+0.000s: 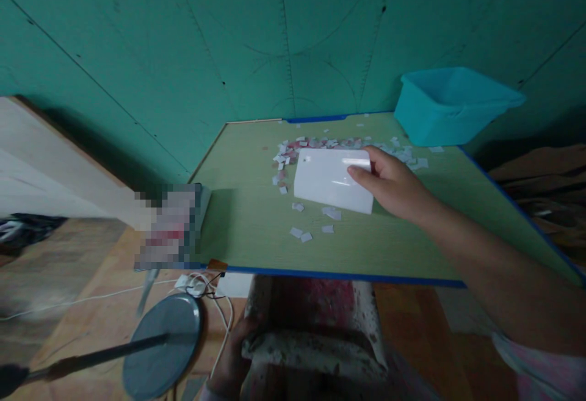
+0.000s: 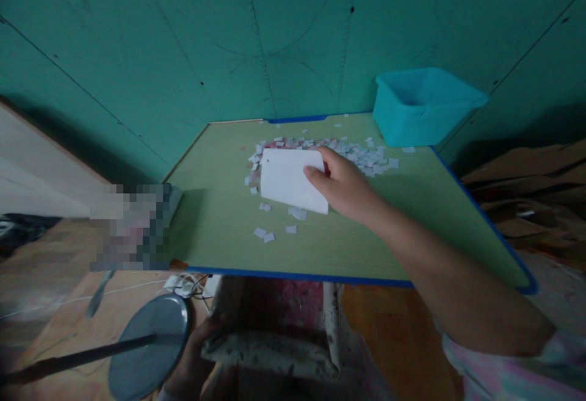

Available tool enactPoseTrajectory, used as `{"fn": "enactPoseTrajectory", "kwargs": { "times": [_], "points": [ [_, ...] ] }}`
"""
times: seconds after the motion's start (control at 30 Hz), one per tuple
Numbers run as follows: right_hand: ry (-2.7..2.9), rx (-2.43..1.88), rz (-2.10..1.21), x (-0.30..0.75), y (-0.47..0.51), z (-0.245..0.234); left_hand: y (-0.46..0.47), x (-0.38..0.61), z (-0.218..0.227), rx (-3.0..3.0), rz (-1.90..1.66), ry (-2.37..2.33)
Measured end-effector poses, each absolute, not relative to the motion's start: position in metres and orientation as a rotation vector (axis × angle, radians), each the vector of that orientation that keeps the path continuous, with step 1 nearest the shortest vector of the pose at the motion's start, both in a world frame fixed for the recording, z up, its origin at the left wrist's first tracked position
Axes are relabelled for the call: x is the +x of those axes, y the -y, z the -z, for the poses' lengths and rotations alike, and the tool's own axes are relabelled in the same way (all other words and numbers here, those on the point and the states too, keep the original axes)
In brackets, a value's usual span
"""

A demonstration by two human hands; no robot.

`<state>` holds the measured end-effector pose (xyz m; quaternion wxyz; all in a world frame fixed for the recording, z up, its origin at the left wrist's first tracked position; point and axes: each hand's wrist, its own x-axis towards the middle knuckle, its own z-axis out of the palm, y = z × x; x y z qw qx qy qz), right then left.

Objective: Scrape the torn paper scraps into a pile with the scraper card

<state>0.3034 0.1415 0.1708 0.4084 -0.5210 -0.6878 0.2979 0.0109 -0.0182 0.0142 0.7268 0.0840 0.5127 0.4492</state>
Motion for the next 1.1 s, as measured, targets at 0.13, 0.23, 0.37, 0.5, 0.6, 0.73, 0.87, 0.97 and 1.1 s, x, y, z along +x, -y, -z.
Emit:
{"fn": "enactPoseTrajectory", "kwargs": {
  "times": [0.13, 0.23, 0.37, 0.5, 0.6, 0.73, 0.87, 0.97, 1.1],
  "points": [
    [1.760, -1.411, -0.697, 0.304, -0.139, -0.171, 0.018, 0.012, -0.016, 0.202, -0.947, -1.098],
    [1.790, -1.426, -0.668, 0.302, -0.137, -0.171, 0.017, 0.011, -0.016, 0.207, -0.947, -1.112],
    [1.762, -1.423, -0.641, 0.302, -0.137, -0.168, 0.017, 0.008, -0.015, 0.269, -0.984, -1.150],
    [1.758, -1.383, -0.788, 0.302, -0.139, -0.167, 0.017, 0.007, -0.015, 0.232, -0.944, -1.097],
    [1.730, -1.310, -0.923, 0.301, -0.138, -0.171, 0.016, 0.007, -0.011, 0.236, -0.897, -1.056],
    [1.693, -1.337, -0.876, 0.300, -0.136, -0.176, 0.018, 0.001, -0.002, 0.296, -0.885, -1.040],
    [1.771, -1.388, -0.791, 0.301, -0.136, -0.173, 0.020, -0.001, 0.000, 0.286, -0.910, -1.047],
    [1.823, -1.384, -0.799, 0.302, -0.134, -0.173, 0.020, 0.001, -0.002, 0.296, -0.915, -1.026],
    [1.763, -1.332, -0.855, 0.304, -0.133, -0.177, 0.019, 0.003, -0.004, 0.292, -0.911, -1.107]
  ]
}}
